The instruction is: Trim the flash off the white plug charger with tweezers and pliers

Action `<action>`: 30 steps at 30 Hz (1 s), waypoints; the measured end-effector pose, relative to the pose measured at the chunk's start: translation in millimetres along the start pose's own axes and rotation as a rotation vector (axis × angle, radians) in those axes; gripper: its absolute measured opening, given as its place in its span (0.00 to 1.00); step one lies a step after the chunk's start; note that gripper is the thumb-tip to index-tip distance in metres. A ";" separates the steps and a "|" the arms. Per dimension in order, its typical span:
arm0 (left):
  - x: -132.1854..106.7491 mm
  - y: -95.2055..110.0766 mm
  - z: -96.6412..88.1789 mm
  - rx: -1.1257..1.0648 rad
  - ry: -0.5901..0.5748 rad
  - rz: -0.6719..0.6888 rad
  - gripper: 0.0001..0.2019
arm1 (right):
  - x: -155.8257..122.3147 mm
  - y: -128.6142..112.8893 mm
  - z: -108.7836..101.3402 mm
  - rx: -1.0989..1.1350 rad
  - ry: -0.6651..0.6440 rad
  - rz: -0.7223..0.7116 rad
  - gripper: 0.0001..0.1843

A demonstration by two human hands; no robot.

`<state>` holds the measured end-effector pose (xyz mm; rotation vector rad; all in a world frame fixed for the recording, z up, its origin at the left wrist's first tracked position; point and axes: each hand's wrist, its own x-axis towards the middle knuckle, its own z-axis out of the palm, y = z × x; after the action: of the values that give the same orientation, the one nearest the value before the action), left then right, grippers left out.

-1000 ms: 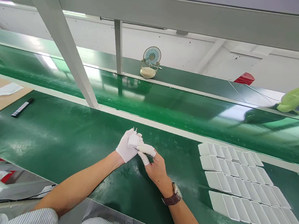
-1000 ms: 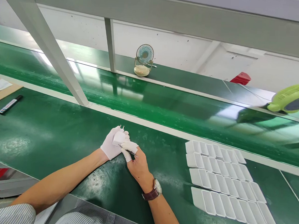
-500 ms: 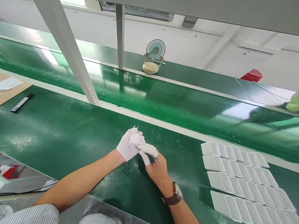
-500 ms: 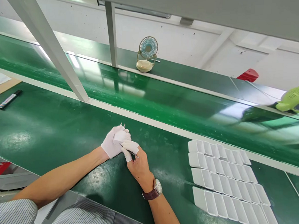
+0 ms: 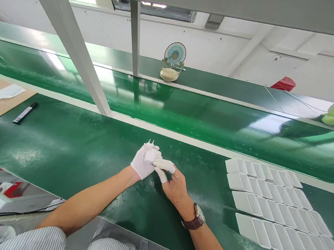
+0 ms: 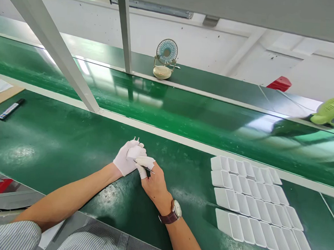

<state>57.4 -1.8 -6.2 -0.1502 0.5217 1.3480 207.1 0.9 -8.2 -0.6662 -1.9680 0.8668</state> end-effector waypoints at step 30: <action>-7.6 10.3 2.9 -0.073 -0.085 -0.052 0.17 | -4.2 4.8 -62.4 -0.261 0.091 0.238 0.16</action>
<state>47.4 -5.1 1.6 -0.1647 0.3944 1.3175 263.6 20.7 10.1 -1.0902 -1.9635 0.7091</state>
